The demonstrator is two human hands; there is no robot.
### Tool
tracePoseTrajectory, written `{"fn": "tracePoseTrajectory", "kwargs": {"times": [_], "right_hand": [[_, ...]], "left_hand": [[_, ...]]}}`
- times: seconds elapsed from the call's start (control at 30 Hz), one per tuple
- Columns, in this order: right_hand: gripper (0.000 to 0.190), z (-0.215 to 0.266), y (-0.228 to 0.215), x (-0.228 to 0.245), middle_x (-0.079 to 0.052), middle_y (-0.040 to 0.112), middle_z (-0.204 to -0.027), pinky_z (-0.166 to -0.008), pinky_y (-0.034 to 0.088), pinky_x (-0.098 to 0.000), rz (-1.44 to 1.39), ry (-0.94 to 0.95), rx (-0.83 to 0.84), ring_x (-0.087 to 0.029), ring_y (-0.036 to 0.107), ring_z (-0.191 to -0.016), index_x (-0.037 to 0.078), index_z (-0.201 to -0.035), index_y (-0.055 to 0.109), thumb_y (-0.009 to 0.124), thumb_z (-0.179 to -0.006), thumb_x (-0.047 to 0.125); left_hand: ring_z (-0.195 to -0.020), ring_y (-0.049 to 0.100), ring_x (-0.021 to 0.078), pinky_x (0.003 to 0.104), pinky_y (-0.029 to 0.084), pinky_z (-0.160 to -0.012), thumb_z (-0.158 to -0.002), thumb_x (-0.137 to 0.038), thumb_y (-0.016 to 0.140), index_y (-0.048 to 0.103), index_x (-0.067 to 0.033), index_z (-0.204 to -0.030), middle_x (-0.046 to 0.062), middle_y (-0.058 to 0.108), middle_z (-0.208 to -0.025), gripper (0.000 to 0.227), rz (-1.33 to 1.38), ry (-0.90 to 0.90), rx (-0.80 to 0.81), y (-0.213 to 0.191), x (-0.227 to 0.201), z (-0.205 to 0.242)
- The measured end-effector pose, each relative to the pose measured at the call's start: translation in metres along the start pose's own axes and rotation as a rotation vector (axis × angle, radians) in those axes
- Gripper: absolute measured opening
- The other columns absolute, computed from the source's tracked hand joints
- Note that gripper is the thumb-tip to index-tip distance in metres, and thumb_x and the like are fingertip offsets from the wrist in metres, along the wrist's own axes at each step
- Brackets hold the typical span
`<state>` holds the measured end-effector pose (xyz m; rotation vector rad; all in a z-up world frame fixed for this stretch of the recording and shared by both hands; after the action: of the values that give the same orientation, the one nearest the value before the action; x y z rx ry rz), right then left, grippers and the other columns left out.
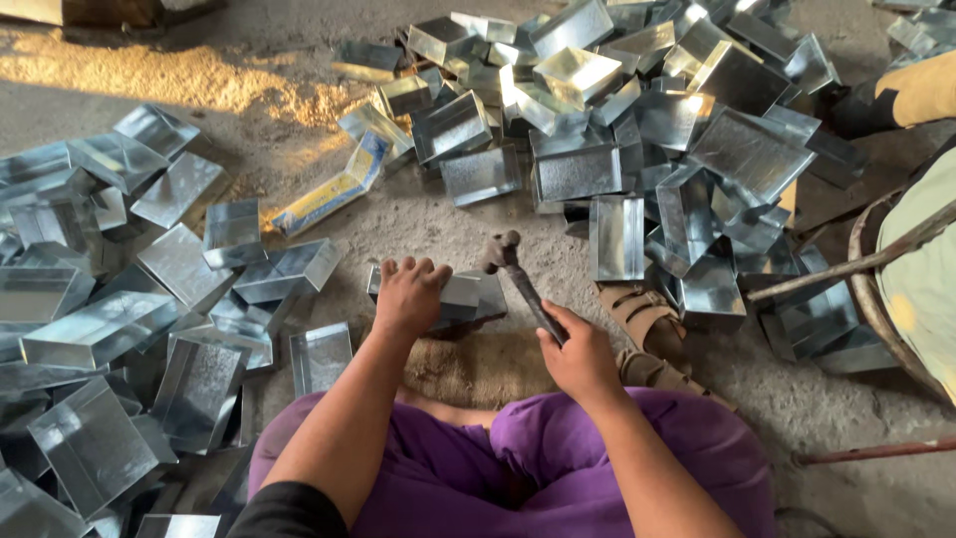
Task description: The person sits on the floor and repeatedly picks up small rectangular metal boxes, places them on a wooden block, and strikes them with a hammer. The person then sets the boxes aside and continues the process with additional boxes from a nearby pile.
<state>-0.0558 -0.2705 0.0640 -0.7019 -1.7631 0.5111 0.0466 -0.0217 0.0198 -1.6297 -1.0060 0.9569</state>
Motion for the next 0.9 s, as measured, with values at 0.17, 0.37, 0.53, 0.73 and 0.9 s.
{"fn": "tracePoseTrajectory", "kwargs": {"times": [0.17,0.37,0.53,0.73,0.9], "right_hand": [[0.040,-0.010,-0.023,0.000,-0.017,0.075,-0.085,-0.064,0.056,-0.0299,-0.047,0.085,-0.098,-0.018,0.073,-0.070,0.001,-0.125,0.070,0.078,-0.086,0.010],[0.040,0.002,-0.044,0.013,-0.010,0.077,-0.087,-0.063,0.055,-0.0241,-0.132,-0.056,-0.197,-0.009,0.072,-0.071,-0.003,-0.128,0.067,0.075,-0.090,0.006],[0.034,0.019,-0.041,0.005,-0.008,0.071,-0.070,-0.049,0.048,-0.0250,-0.161,-0.038,-0.139,-0.011,0.064,-0.052,0.003,-0.125,0.069,0.075,-0.091,0.008],[0.042,0.024,0.009,-0.010,-0.017,0.077,-0.090,-0.055,0.054,-0.0302,0.131,-0.122,0.101,-0.021,0.071,-0.066,0.008,-0.123,0.073,0.080,-0.082,0.011],[0.039,0.020,-0.015,-0.004,-0.015,0.078,-0.094,-0.055,0.056,-0.0286,0.062,-0.079,-0.021,-0.016,0.073,-0.071,0.005,-0.125,0.071,0.077,-0.086,0.011]], "left_hand": [[-0.110,0.066,0.0258,0.048,0.042,-0.105,-0.088,-0.012,0.057,0.074,-0.0215,-0.107,0.003,0.071,-0.107,0.027,0.125,-0.054,-0.082,-0.001,0.009,-0.005],[-0.145,0.035,0.0301,0.064,-0.003,-0.123,-0.100,-0.052,0.046,0.039,-0.0196,-0.153,0.007,0.045,-0.153,0.062,0.168,-0.242,0.401,0.030,0.022,-0.007],[-0.155,0.016,0.0357,0.068,-0.009,-0.121,-0.071,-0.087,0.063,0.012,-0.0229,-0.164,0.008,0.019,-0.169,0.124,0.089,-0.205,0.573,0.030,0.018,0.007],[-0.150,0.025,0.0363,0.067,0.009,-0.120,-0.051,-0.080,0.082,0.010,-0.0248,-0.166,0.012,0.026,-0.163,0.147,0.040,-0.163,0.582,0.020,0.014,0.009],[-0.147,0.034,0.0352,0.058,0.027,-0.118,-0.055,-0.067,0.085,0.017,-0.0280,-0.166,0.010,0.035,-0.160,0.136,0.038,-0.098,0.547,0.016,0.012,0.013]]}}
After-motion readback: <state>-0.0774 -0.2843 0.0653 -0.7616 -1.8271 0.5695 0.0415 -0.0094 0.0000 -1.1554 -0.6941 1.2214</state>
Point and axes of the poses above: each hand's wrist, its own z-axis away from the middle knuckle, its own y-axis out of the palm, x = y × z, the point moved 5 cm from there along -z, towards the middle knuckle
